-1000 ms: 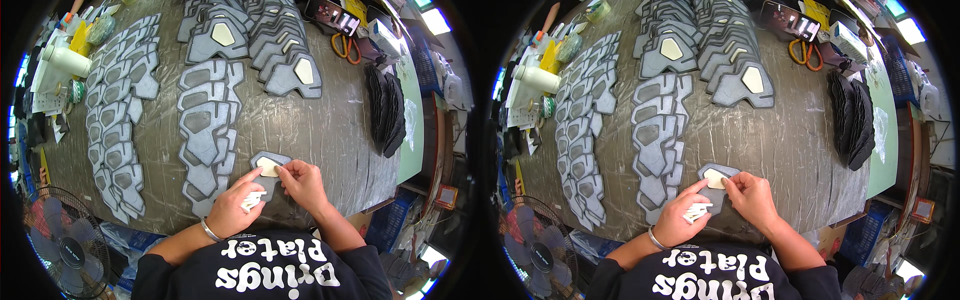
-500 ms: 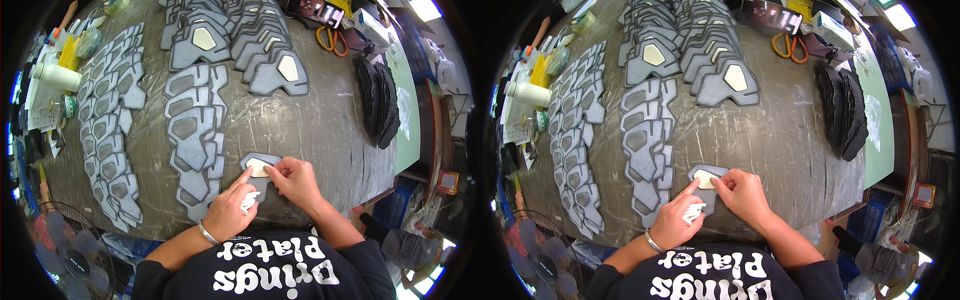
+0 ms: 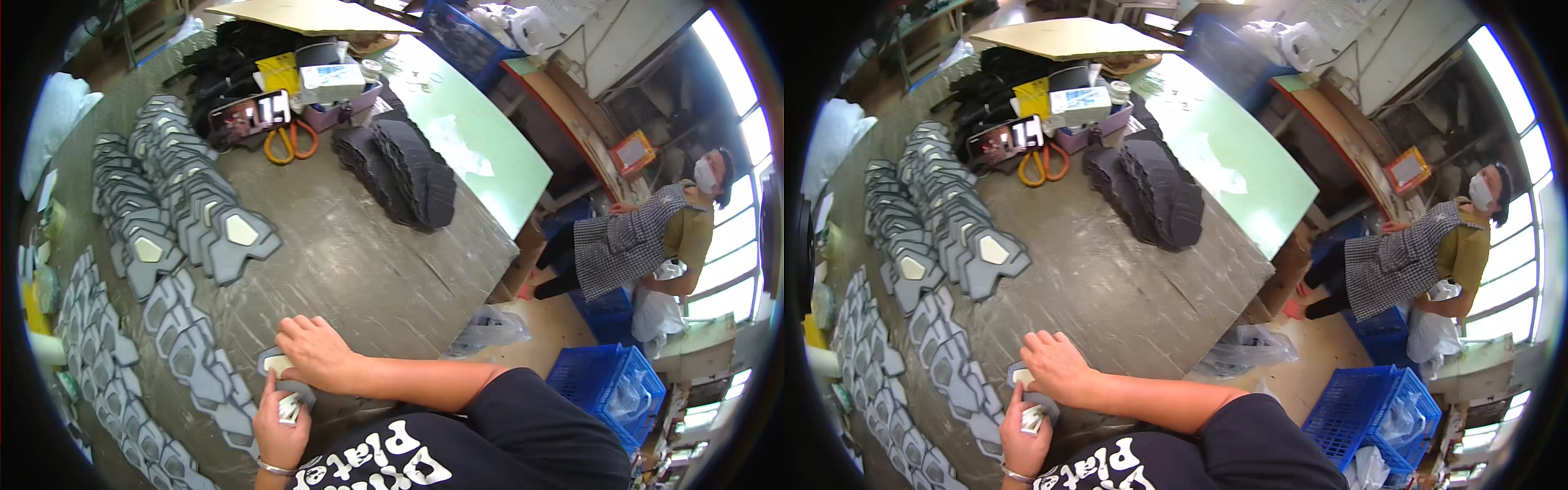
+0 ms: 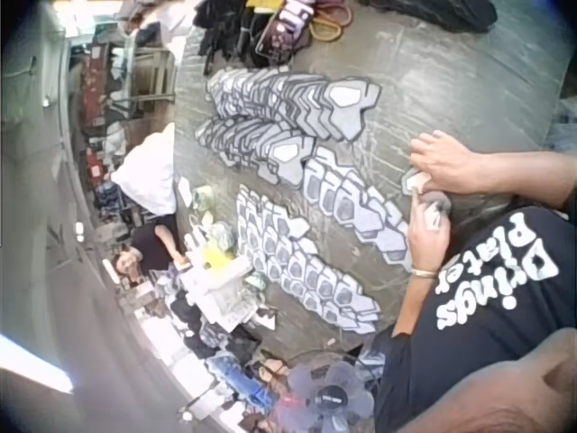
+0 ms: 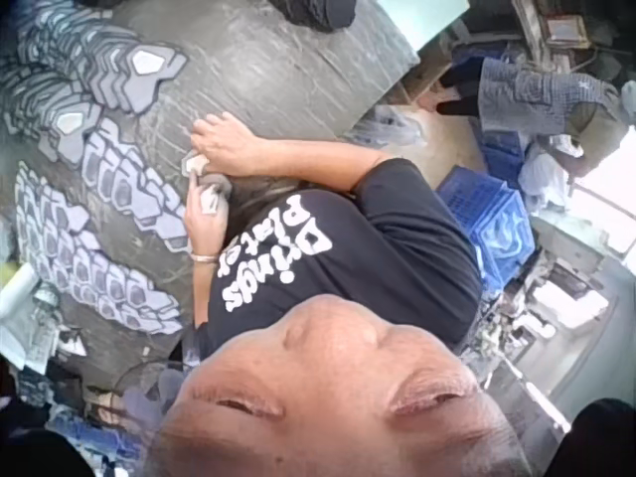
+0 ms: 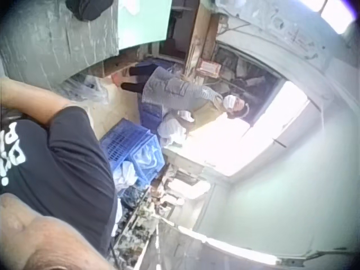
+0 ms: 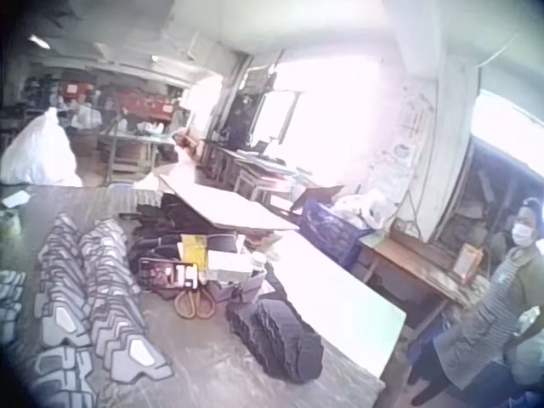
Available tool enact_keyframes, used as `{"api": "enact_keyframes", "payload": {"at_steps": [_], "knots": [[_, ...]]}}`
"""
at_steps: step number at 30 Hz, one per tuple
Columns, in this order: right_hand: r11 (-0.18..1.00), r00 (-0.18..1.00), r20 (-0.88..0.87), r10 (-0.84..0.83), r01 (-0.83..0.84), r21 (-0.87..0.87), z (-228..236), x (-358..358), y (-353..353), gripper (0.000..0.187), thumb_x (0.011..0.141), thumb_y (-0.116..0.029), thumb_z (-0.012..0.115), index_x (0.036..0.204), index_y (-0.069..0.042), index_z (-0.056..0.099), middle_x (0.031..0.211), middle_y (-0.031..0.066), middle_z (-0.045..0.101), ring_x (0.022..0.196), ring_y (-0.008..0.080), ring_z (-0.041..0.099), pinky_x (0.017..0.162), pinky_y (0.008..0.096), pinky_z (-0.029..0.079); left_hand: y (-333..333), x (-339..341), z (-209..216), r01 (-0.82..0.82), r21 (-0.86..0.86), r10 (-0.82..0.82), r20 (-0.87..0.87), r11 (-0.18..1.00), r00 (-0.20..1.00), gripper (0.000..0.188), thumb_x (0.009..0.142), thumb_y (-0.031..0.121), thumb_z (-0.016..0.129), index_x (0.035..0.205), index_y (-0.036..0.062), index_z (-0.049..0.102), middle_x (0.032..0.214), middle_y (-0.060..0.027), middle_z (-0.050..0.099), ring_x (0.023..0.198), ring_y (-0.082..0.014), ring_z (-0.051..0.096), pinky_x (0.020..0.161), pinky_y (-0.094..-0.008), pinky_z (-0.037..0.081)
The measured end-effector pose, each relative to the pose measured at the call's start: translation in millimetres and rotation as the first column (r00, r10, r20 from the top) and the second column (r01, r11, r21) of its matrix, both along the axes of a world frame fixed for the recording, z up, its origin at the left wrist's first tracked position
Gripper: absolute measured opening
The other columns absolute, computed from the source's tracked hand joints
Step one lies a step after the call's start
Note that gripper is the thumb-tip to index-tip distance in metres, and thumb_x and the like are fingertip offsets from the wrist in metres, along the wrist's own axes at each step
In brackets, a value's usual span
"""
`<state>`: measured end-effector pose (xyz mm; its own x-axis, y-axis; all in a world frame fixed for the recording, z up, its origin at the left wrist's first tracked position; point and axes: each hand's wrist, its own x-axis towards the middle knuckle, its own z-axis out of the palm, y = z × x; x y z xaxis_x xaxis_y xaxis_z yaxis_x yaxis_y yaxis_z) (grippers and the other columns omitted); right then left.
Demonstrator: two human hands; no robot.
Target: The person applies adhesive to several gray and black shoe components using a white applicator, then reaches into a bag for more small white pieces and continues applying them to the components on the table.
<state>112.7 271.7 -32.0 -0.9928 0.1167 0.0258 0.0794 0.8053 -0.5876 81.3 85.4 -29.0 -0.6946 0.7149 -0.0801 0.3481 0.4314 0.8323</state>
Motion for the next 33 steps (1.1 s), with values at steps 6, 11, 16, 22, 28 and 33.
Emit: {"api": "enact_keyframes", "payload": {"at_steps": [6,11,16,22,28,33], "knots": [[0.975,0.942,0.332,0.041,0.034,-0.218,8,-3,31,0.041,0.076,-0.022,0.070,0.112,-0.005,0.061,0.103,0.0199,0.066,0.098,0.0362,0.063,0.084,0.0426,0.050,9,7,-5,-0.151,0.201,0.135,0.090,0.968,0.987,0.030,0.071,0.007,0.074,0.097,0.0013,0.061,0.121,-0.0238,0.060,0.096,-0.0336,0.066,0.083,-0.0370,0.051],[0.904,0.979,-0.067,-0.193,0.151,-0.399,11,-37,75,0.029,0.080,-0.013,0.072,0.106,0.000,0.065,0.094,0.0130,0.068,0.082,0.0215,0.064,0.072,0.0322,0.049,-21,21,12,-0.506,0.259,0.193,0.710,0.823,0.677,0.025,0.086,0.000,0.064,0.110,-0.0012,0.056,0.117,-0.0133,0.063,0.089,-0.0110,0.064,0.068,-0.0227,0.054],[0.935,0.781,-0.548,-0.300,0.356,-0.004,9,-85,89,0.036,0.079,-0.008,0.070,0.114,0.000,0.061,0.108,0.0182,0.062,0.100,0.0351,0.060,0.089,0.0390,0.048,-41,19,22,-0.550,0.271,0.082,0.843,0.790,0.532,0.028,0.086,0.000,0.065,0.112,-0.0002,0.055,0.118,-0.0121,0.062,0.089,-0.0128,0.065,0.069,-0.0255,0.056],[0.959,0.992,-0.096,0.079,-0.102,-0.264,5,-99,12,0.044,0.087,-0.018,0.063,0.125,0.001,0.053,0.125,0.0213,0.057,0.118,0.0360,0.052,0.100,0.0399,0.041,-85,-65,11,-0.662,0.293,0.486,0.490,0.690,0.724,0.037,0.084,-0.002,0.061,0.121,-0.0019,0.054,0.097,-0.0079,0.064,0.074,-0.0114,0.062,0.058,-0.0231,0.052],[0.999,0.974,-0.224,0.027,-0.033,-0.022,-27,-178,-36,0.040,0.089,-0.025,0.058,0.119,0.001,0.057,0.122,0.0193,0.058,0.113,0.0368,0.054,0.094,0.0440,0.044,-99,-133,-21,-0.706,0.232,0.436,0.647,0.669,0.625,0.035,0.085,0.012,0.067,0.115,-0.0019,0.056,0.092,-0.0069,0.064,0.073,-0.0130,0.064,0.055,-0.0253,0.053],[0.995,0.967,-0.254,-0.013,0.038,0.094,-36,-200,-41,0.036,0.086,-0.024,0.060,0.114,-0.001,0.060,0.111,0.0174,0.060,0.105,0.0346,0.056,0.087,0.0464,0.046,-97,-105,-23,-0.677,0.229,0.383,0.680,0.699,0.625,0.033,0.085,0.011,0.067,0.113,-0.0018,0.056,0.091,-0.0065,0.064,0.070,-0.0134,0.064,0.054,-0.0247,0.053]]}}
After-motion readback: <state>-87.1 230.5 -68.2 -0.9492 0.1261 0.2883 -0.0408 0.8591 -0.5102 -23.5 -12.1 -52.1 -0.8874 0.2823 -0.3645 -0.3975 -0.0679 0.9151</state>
